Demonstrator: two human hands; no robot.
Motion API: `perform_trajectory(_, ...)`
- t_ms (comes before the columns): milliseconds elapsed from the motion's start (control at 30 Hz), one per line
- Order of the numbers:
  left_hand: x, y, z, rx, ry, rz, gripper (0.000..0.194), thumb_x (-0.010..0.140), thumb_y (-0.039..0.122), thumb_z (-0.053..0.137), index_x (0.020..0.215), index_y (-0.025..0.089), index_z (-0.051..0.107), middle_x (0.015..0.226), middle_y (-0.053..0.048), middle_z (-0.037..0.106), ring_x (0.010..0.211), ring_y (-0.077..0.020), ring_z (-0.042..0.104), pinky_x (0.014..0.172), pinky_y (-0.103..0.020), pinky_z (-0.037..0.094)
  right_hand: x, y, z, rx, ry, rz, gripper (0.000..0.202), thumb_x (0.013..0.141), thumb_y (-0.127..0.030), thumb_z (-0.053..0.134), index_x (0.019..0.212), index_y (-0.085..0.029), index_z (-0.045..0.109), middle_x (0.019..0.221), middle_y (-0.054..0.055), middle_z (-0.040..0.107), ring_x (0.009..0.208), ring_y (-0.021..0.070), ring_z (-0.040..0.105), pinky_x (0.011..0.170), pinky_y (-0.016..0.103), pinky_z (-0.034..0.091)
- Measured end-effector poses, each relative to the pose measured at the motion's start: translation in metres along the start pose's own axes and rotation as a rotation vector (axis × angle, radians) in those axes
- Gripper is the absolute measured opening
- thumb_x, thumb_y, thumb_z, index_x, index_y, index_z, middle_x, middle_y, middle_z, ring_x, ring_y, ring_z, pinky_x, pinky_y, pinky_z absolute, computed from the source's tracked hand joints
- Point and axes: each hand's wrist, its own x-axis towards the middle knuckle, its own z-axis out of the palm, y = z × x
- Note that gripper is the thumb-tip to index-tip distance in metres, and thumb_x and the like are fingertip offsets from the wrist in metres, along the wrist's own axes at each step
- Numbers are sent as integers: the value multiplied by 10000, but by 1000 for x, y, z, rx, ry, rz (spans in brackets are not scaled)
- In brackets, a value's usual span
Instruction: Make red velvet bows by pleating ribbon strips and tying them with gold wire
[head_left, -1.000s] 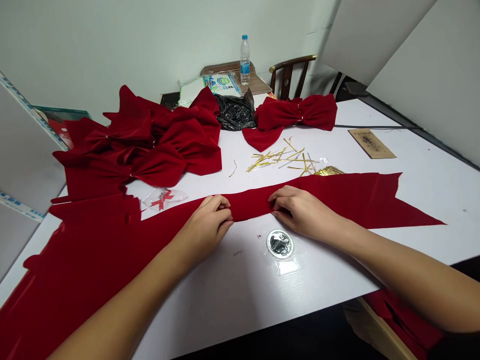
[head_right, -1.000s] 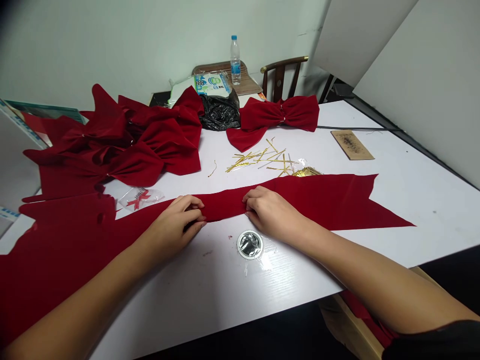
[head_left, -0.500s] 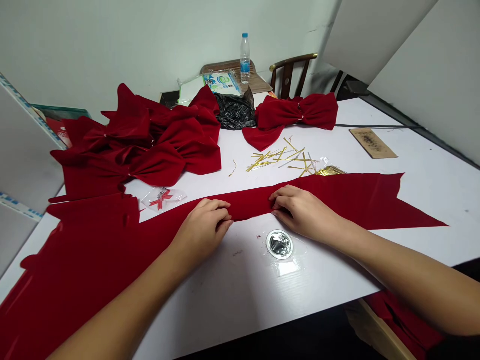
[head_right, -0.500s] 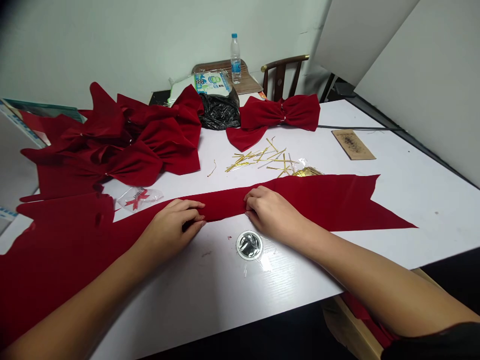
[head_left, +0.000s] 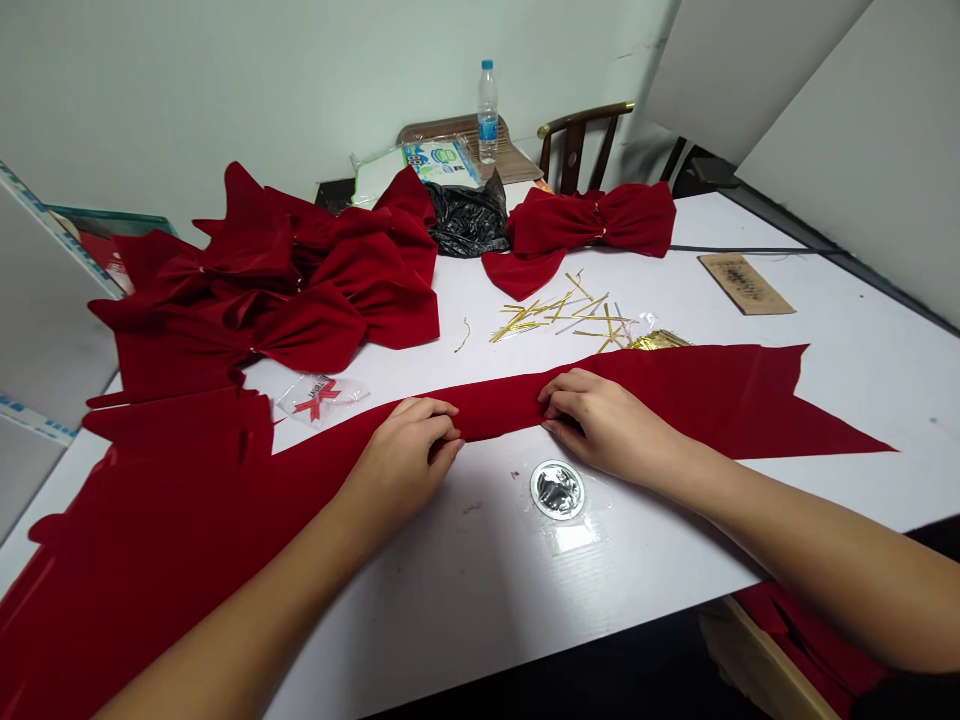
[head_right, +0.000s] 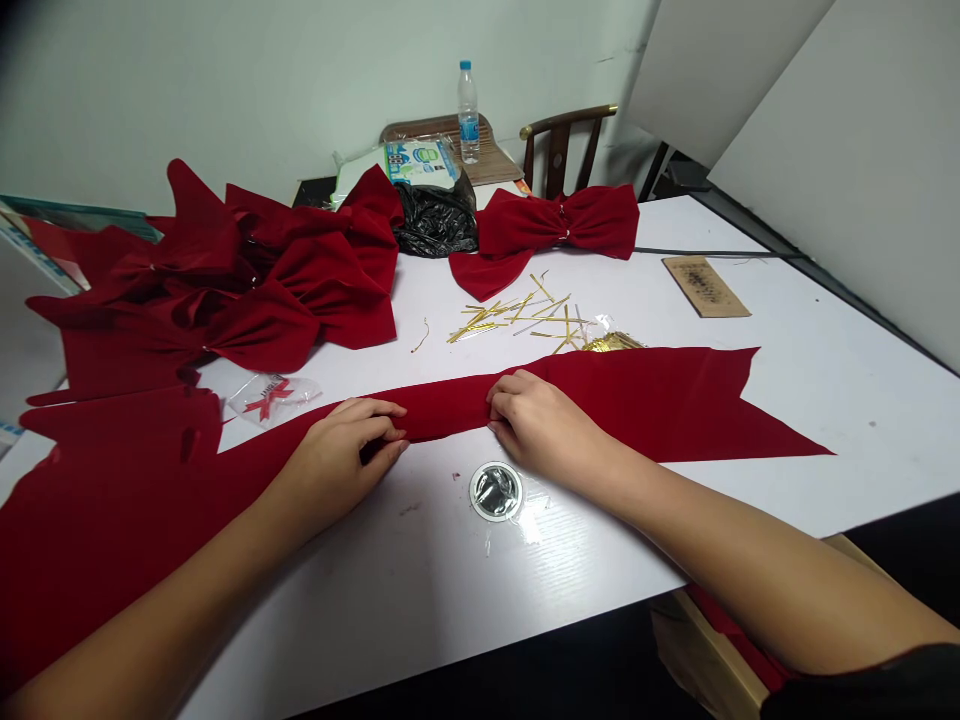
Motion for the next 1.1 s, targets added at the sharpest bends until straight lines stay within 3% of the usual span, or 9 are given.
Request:
perform_trajectory(300,2,3,-3,5,-7,-23,236,934,260,587,723,193,670,1039,-60,729,951,-231,659,939,-458,533,1,1,2,-1,1,32,129,915,-110,580,851,-126,691,995,114,708,980,236,656,839,345,541)
perform_trajectory(500,-1,0,1,7,36,-34,224,938,269,597,750,190,689,1133,-85,699,1030,-244,639,871,-382,558,1,1,1,-12,8,32,134,924,-128,577,840,-128,682,988,111,708,962,231,657,813,336,532)
perform_trajectory(833,0,2,-1,-9,37,-49,212,927,254,605,754,200,715,944,-47,720,851,-197,650,752,-336,537,0,2,2,-5,19,46,125,909,-124,588,830,-135,683,955,91,713,927,217,654,772,313,500)
perform_trajectory(1000,-1,0,2,-73,97,-65,170,919,287,655,842,229,795,957,-34,762,853,-196,692,789,-355,565,0,4,0,20,38,47,149,909,-138,605,772,-137,665,912,86,713,864,195,651,755,302,493)
perform_trajectory(1100,0,0,1,-113,123,-83,142,893,280,702,791,225,784,935,-21,776,841,-192,707,808,-356,575,1,6,-1,52,45,56,163,896,-131,628,734,-143,642,887,69,713,853,182,647,762,291,488)
